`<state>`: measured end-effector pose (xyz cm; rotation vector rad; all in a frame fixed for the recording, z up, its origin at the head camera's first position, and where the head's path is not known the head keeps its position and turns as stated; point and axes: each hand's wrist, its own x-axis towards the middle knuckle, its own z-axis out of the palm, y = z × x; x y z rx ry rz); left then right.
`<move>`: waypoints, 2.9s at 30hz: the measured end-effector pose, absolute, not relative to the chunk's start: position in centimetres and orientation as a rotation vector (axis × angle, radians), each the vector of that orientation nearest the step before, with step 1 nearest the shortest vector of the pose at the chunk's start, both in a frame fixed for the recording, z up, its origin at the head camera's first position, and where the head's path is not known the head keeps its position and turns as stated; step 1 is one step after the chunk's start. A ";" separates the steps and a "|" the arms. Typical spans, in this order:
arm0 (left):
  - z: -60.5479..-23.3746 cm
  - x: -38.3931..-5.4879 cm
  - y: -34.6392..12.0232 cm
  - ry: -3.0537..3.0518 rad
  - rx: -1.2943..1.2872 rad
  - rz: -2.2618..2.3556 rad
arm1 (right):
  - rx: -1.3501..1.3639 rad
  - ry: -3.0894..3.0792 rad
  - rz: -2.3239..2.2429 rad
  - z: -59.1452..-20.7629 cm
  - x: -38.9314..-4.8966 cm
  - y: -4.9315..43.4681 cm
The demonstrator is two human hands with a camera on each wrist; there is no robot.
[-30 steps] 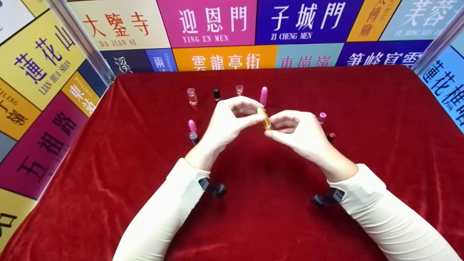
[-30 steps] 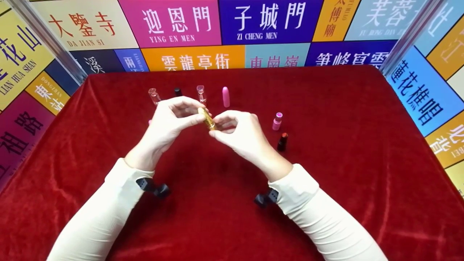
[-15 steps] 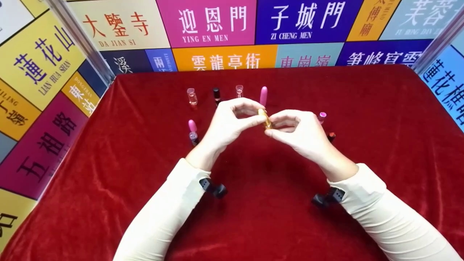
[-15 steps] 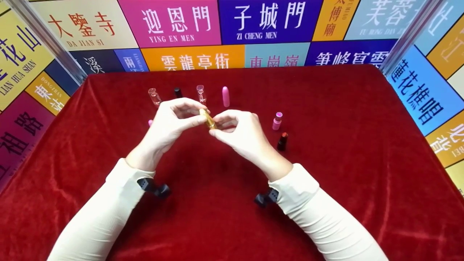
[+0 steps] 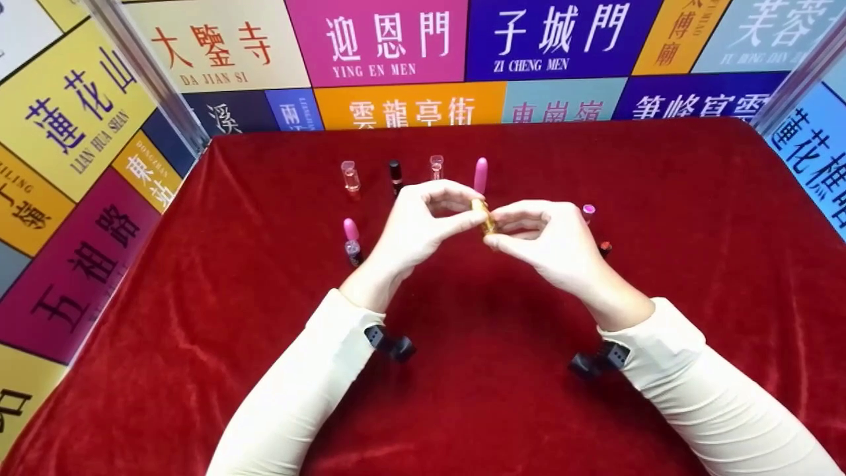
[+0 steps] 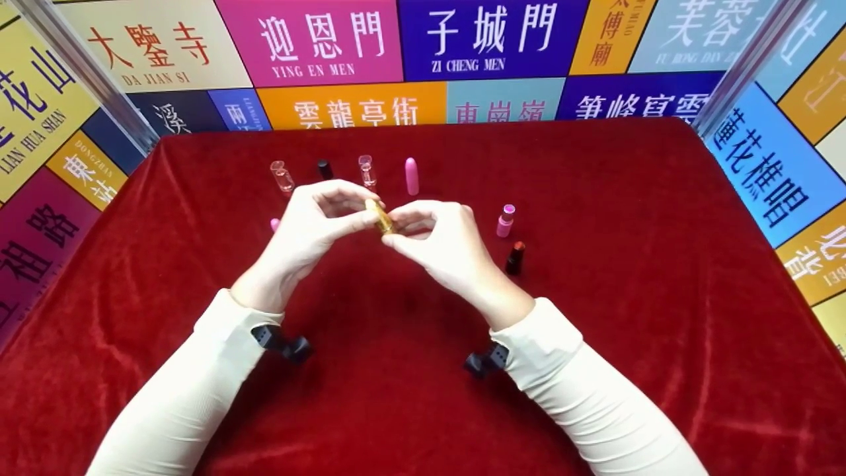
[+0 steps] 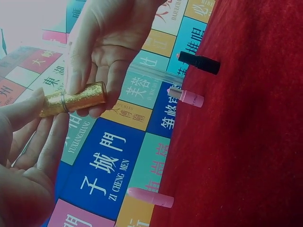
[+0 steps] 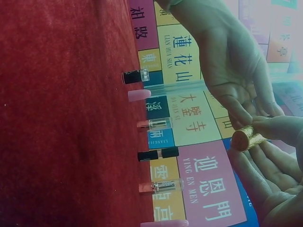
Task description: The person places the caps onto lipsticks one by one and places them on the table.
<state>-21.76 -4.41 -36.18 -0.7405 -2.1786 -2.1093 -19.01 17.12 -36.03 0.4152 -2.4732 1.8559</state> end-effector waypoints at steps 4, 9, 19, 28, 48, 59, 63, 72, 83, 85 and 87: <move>-36.2 -21.7 -4.4 -2.180 -0.745 -2.101 | 0.418 -2.477 1.844 -36.0 -19.0 17.1; -36.1 -21.7 -4.4 -2.189 -0.746 -2.091 | 0.429 -2.491 1.818 -36.1 -19.0 17.1; -35.9 -21.6 -4.4 -2.207 -0.737 -2.073 | 0.463 -2.499 1.779 -36.3 -19.0 17.1; -35.1 -21.3 -4.8 -2.222 -0.791 -2.048 | 0.520 -2.466 1.793 -36.0 -18.7 17.1; -33.6 -22.1 -15.7 -2.233 -0.433 -1.866 | 0.428 -2.302 1.810 -32.5 -19.3 20.2; -39.1 -22.7 -19.6 -2.666 -0.199 -1.711 | 0.415 -2.216 1.911 -31.6 -19.5 21.5; -39.9 -23.0 -19.9 -2.720 -0.180 -1.728 | 0.429 -2.227 1.916 -31.6 -19.4 21.5; -41.6 -23.5 -20.5 -2.807 -0.223 -1.772 | 0.426 -2.241 1.904 -31.6 -19.6 22.0; -42.7 -23.8 -19.8 -2.870 -0.213 -1.550 | 0.370 -2.222 1.820 -31.9 -20.8 22.7; -42.7 -23.7 -19.8 -2.880 -0.205 -1.509 | 0.376 -2.192 1.819 -31.7 -21.1 22.9; -42.7 -23.6 -19.8 -2.885 -0.200 -1.479 | 0.385 -2.180 1.830 -31.4 -21.5 23.0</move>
